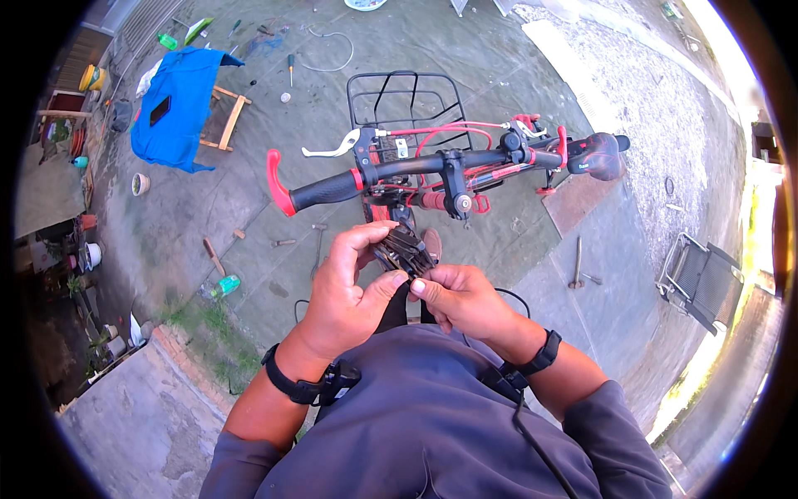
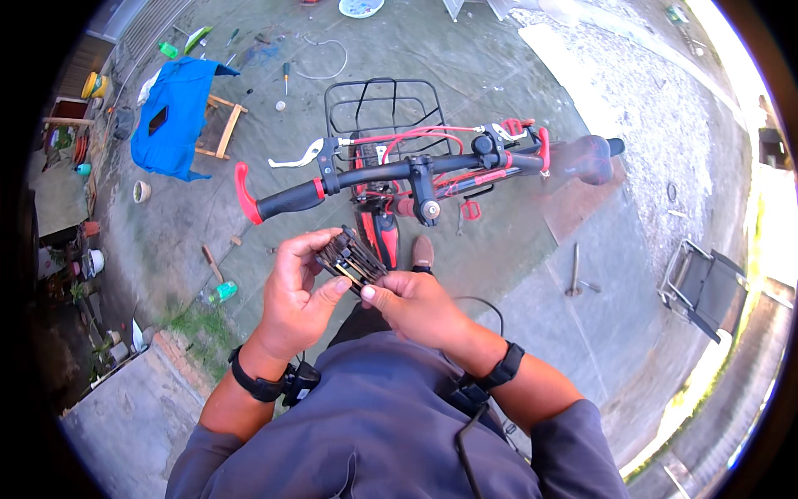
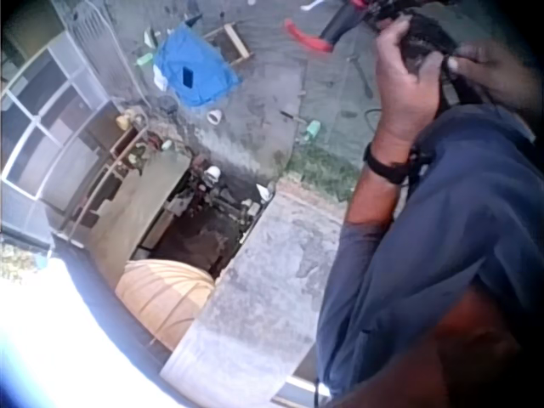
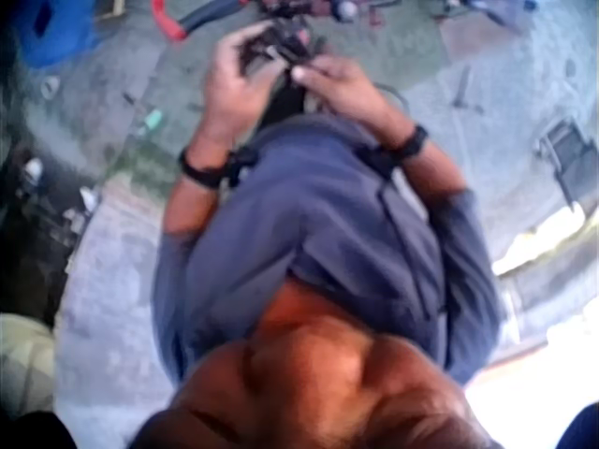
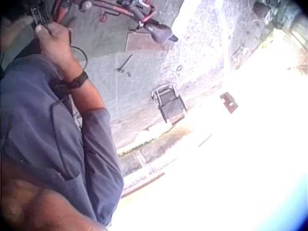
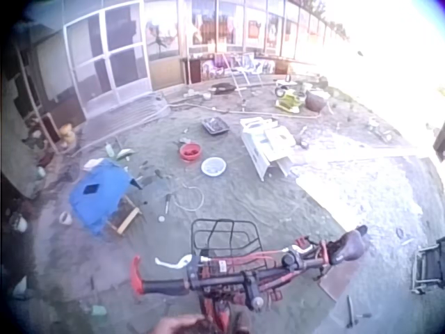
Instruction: The person uses a multi-tool to adjust a brake lever on a bicycle handlebar. They unfold a hex bit, tighten a screw on the brake assembly, and sit on a stool to finish the task.
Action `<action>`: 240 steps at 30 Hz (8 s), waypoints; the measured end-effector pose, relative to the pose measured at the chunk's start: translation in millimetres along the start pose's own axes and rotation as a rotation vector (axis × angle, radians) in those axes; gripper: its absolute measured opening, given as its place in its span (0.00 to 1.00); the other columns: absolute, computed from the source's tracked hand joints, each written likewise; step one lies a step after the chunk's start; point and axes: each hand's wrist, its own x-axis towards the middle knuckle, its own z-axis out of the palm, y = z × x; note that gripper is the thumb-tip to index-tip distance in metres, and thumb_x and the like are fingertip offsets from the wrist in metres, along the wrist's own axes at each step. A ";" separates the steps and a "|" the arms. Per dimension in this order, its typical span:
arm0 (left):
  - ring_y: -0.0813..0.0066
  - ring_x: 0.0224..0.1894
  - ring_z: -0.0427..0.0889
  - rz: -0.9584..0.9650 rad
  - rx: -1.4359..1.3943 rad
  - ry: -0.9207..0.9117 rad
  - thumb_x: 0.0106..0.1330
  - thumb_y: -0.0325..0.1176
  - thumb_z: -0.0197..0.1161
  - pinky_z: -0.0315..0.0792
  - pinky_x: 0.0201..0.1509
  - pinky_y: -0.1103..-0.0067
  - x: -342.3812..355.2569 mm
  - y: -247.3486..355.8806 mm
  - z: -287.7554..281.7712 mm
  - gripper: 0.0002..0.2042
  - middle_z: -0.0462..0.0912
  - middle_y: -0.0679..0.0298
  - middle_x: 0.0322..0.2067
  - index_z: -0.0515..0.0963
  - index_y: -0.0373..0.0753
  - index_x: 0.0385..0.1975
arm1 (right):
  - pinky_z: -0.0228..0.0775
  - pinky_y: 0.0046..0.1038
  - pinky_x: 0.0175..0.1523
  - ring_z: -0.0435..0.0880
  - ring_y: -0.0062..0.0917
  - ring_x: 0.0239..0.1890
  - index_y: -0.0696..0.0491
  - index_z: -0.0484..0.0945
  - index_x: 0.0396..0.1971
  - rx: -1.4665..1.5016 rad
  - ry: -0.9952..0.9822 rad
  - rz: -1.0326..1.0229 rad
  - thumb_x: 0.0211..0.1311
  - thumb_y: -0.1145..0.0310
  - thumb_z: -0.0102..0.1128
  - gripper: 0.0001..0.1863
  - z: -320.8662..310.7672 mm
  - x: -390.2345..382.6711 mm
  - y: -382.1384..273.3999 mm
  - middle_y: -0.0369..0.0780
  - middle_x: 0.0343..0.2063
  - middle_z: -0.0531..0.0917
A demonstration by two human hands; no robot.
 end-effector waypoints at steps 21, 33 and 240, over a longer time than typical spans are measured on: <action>0.74 0.60 0.73 -0.217 -0.296 -0.121 0.73 0.27 0.58 0.68 0.64 0.75 -1.8 -0.2 -4.9 0.21 0.72 0.61 0.55 0.66 0.30 0.64 | 0.78 0.20 0.35 0.79 0.15 0.37 0.54 0.72 0.59 -0.040 -0.063 -0.282 0.74 0.58 0.56 0.21 -8.2 15.9 -10.6 0.34 0.40 0.79; 0.79 0.47 0.79 -0.567 -0.641 -0.013 0.67 0.26 0.66 0.76 0.51 0.79 -11.8 -10.7 5.5 0.15 0.81 0.66 0.44 0.75 0.35 0.52 | 0.79 0.24 0.43 0.82 0.18 0.43 0.55 0.73 0.56 0.257 0.138 -0.617 0.74 0.68 0.57 0.15 3.2 28.2 2.5 0.35 0.45 0.82; 0.68 0.54 0.78 -0.108 -0.186 -0.094 0.68 0.44 0.65 0.71 0.61 0.71 30.8 14.7 95.6 0.26 0.78 0.56 0.50 0.66 0.33 0.58 | 0.78 0.24 0.37 0.86 0.25 0.34 0.58 0.77 0.51 0.330 -0.253 0.074 0.73 0.37 0.45 0.35 -80.7 -47.8 1.3 0.43 0.36 0.85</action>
